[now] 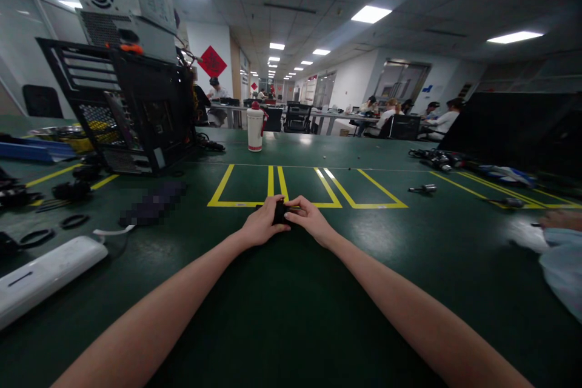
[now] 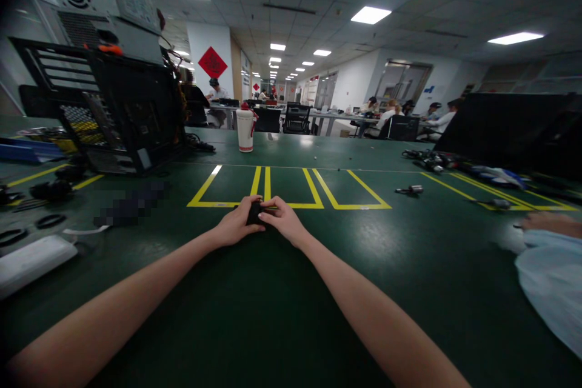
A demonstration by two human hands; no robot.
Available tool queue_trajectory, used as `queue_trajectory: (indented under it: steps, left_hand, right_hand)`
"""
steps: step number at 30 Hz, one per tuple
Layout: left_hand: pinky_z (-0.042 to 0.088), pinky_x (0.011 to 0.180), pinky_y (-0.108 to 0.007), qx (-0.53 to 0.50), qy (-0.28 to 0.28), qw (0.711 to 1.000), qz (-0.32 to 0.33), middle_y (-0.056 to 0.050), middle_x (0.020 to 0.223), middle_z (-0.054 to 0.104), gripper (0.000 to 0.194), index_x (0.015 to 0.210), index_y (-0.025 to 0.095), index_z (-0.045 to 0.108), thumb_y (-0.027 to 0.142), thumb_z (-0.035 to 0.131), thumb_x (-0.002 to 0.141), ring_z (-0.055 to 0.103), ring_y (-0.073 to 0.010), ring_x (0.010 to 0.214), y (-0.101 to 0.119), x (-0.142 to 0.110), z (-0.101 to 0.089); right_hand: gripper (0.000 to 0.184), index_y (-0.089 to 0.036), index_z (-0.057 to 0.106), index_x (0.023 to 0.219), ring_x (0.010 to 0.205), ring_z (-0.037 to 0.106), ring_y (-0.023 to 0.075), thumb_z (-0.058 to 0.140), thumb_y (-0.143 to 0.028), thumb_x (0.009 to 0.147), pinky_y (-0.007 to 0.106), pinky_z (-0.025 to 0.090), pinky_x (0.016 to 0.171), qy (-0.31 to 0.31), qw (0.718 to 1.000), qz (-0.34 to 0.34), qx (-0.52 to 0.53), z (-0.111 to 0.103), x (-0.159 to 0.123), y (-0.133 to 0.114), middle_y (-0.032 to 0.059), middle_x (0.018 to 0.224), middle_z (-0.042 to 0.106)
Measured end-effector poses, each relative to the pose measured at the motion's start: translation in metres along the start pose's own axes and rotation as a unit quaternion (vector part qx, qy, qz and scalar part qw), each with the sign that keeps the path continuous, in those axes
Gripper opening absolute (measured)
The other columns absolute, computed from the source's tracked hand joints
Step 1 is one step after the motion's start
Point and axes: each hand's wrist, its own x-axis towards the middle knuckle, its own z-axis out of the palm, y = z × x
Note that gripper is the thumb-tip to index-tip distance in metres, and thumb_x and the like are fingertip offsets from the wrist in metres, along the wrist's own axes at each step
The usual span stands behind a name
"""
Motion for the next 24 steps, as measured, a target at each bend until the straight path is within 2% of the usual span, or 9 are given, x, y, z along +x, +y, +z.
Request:
queue_trajectory:
  steps: [4,7,11,15,19,24]
  left_hand:
    - [0.043,0.080,-0.039,-0.010,-0.006,1.000,-0.011,-0.009,0.122,0.037,0.065,0.121,0.022,0.022,0.038,0.058,0.070,0.046,-0.0261,0.106,0.002,0.000,-0.002]
    - [0.043,0.080,-0.039,-0.010,-0.009,1.000,-0.018,-0.009,0.122,0.038,0.065,0.121,0.022,0.022,0.038,0.058,0.070,0.045,-0.0266,0.106,0.003,0.000,-0.002]
    - [0.042,0.081,-0.040,-0.010,-0.009,1.000,-0.017,-0.010,0.122,0.038,0.065,0.121,0.022,0.022,0.037,0.058,0.069,0.045,-0.0269,0.107,0.002,0.000,-0.002]
    - [0.043,0.080,-0.040,-0.017,-0.011,1.000,-0.012,-0.010,0.123,0.037,0.064,0.121,0.022,0.022,0.038,0.057,0.070,0.045,-0.0269,0.107,0.001,0.001,-0.002]
    - [0.042,0.081,-0.040,-0.015,-0.008,1.000,-0.020,-0.010,0.123,0.038,0.066,0.121,0.021,0.022,0.037,0.059,0.069,0.044,-0.0273,0.108,0.001,0.002,-0.001]
    - [0.042,0.081,-0.039,-0.012,-0.009,1.000,-0.020,-0.010,0.123,0.037,0.065,0.121,0.022,0.022,0.036,0.058,0.069,0.046,-0.0272,0.106,0.000,0.001,0.000]
  right_hand:
    - [0.029,-0.021,0.050,0.092,0.093,0.053,0.0158,0.061,-0.025,0.066,0.035,0.041,0.085,0.016,1.000,0.013,-0.024,0.000,0.001,-0.001,0.0017,0.098,0.053]
    - [0.032,-0.021,0.049,0.095,0.093,0.053,0.0164,0.061,-0.026,0.065,0.037,0.041,0.086,0.004,0.999,0.034,-0.028,-0.001,0.001,-0.004,0.0025,0.099,0.054]
    - [0.034,-0.022,0.049,0.091,0.095,0.052,0.0163,0.065,-0.022,0.061,0.036,0.040,0.086,-0.019,1.000,0.013,-0.021,-0.002,-0.002,-0.006,0.0008,0.099,0.053]
    - [0.025,-0.021,0.050,0.087,0.091,0.054,0.0153,0.062,-0.025,0.065,0.034,0.042,0.083,0.004,1.000,0.001,-0.023,-0.002,0.000,0.000,0.0007,0.095,0.053]
    - [0.031,-0.022,0.050,0.093,0.090,0.054,0.0148,0.062,-0.025,0.065,0.035,0.040,0.086,0.022,0.999,-0.002,-0.038,-0.003,0.004,0.005,0.0013,0.096,0.054]
    - [0.035,-0.021,0.049,0.092,0.094,0.053,0.0167,0.065,-0.023,0.062,0.037,0.040,0.086,-0.009,1.000,0.015,-0.024,-0.004,0.003,0.002,0.0012,0.099,0.054]
